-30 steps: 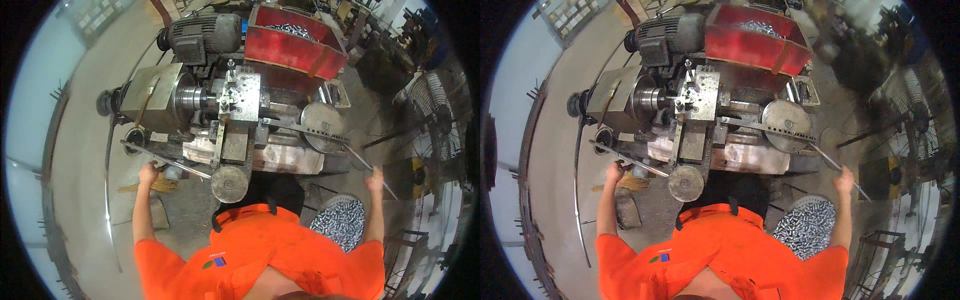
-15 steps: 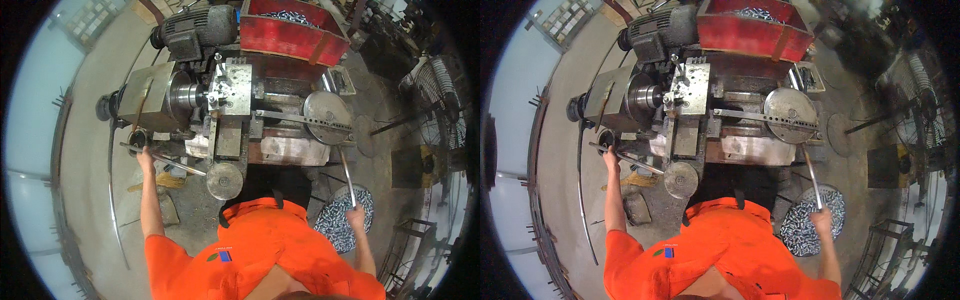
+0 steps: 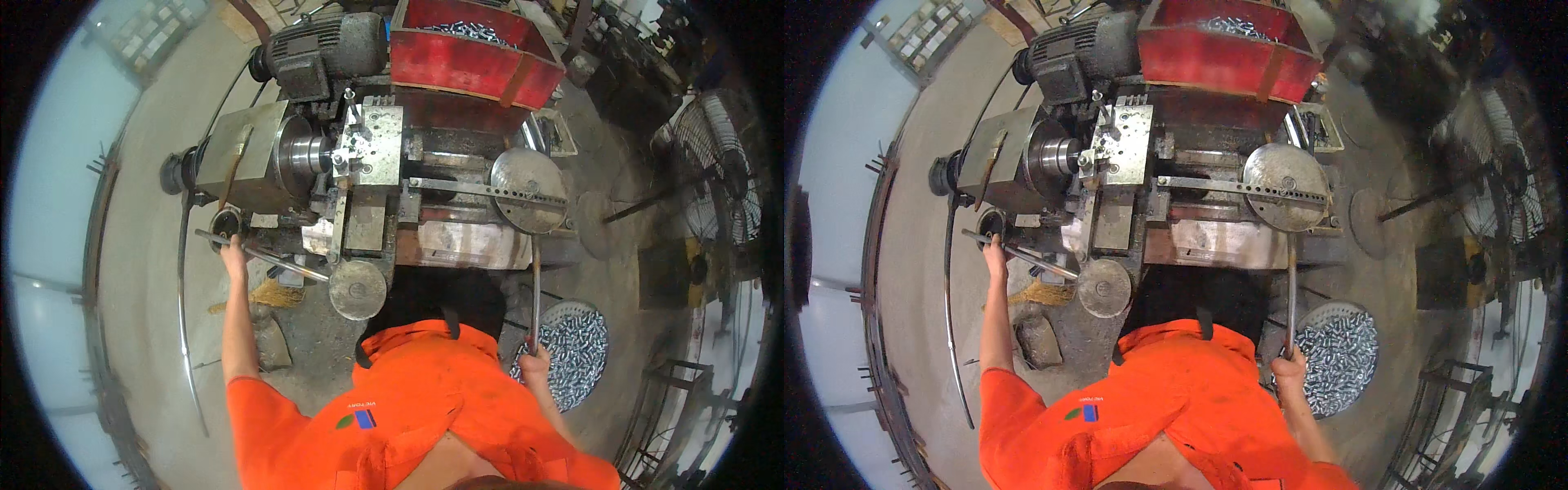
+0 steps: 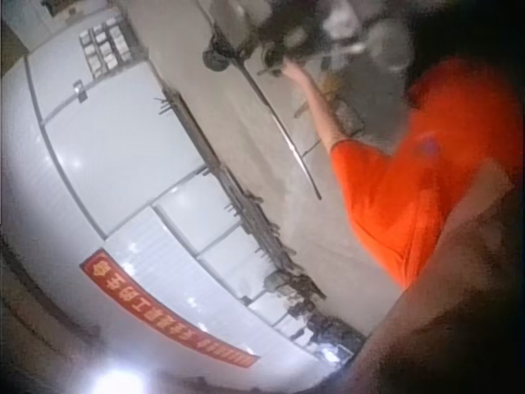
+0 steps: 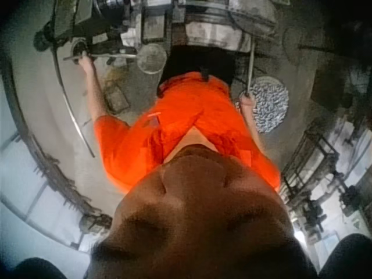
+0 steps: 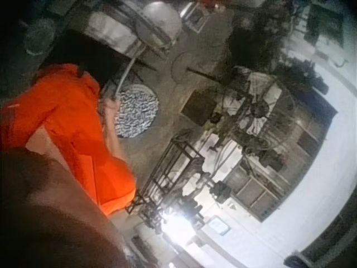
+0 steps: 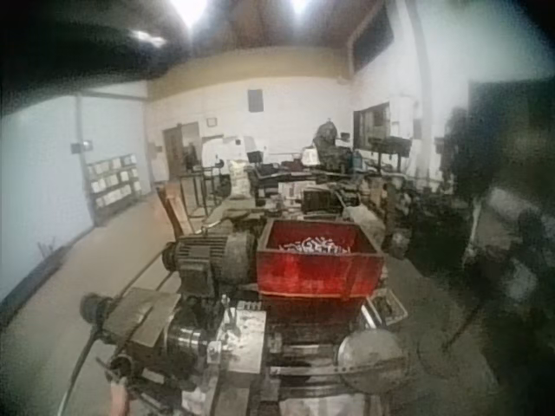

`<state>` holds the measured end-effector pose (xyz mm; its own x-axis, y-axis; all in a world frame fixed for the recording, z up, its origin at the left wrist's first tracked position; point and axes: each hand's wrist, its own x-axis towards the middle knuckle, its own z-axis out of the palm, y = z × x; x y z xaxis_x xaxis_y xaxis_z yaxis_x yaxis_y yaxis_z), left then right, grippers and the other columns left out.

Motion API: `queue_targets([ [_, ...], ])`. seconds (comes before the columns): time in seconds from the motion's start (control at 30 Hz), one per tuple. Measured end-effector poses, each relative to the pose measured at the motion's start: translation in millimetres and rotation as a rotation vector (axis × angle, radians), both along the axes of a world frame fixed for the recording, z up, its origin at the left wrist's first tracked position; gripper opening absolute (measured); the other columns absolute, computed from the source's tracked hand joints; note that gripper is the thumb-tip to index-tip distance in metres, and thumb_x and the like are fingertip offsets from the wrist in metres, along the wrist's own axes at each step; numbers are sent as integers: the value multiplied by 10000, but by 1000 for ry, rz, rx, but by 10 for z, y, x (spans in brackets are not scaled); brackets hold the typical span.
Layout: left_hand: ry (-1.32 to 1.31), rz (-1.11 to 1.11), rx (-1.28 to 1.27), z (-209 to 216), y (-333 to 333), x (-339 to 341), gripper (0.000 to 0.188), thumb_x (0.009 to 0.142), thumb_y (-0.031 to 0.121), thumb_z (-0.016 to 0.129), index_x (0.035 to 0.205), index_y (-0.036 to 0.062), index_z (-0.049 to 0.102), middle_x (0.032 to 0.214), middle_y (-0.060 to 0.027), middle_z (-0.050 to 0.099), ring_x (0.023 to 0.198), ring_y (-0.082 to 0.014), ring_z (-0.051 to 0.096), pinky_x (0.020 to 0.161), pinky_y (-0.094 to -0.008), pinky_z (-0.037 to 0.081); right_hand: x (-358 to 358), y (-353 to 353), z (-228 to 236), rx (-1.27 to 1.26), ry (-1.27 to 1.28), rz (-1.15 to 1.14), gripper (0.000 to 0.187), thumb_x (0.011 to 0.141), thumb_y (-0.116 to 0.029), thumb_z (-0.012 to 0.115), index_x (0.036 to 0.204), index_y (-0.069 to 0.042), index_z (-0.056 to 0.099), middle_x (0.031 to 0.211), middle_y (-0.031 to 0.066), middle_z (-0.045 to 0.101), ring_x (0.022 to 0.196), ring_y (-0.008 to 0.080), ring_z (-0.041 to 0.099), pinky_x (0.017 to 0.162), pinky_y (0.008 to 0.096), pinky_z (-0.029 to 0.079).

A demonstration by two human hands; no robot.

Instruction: The person operates a metal cutting machine, repeatedly inserting metal rods into the machine and pulling a lever to cut them. The cut pieces fall into a red bin. The person continues this process throughout the video.

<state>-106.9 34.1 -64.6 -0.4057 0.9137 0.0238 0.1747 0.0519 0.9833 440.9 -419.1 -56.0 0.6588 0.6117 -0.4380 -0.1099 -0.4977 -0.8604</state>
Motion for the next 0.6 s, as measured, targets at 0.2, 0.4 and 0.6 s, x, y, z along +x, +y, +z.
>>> queue_targets([
  [0.2, 114, 0, -300, 343, -65, 112, 365, 866, 315, 529, 872, -50, 524, 641, -133, 593, 489, -247, 618, 420, -341, 537, 186, 28, 269, -113, -298, 180, 457, 609, -90, 567, 1051, 24, 592, 701, 25, 515, 629, 126, 459, 553, 256, 384],
  [0.4, 89, 43, -364, 203, -47, -71, 447, 856, 323, 567, 949, -105, 479, 741, -189, 581, 559, -319, 640, 433, -382, 563, 1740, -66, 78, -522, -1121, 266, 711, 584, -172, 631, 1264, -26, 483, 752, 227, 621, 682, 404, 607, 647, 472, 491],
  [0.6, -49, -192, -370, 290, -92, 27, 540, 872, 435, 536, 1016, -85, 525, 849, -203, 608, 567, -268, 628, 495, -332, 554, 2697, 665, 295, -719, -1445, 101, 674, 637, -240, 605, 1280, -89, 473, 961, 184, 605, 892, 360, 587, 770, 446, 475],
])
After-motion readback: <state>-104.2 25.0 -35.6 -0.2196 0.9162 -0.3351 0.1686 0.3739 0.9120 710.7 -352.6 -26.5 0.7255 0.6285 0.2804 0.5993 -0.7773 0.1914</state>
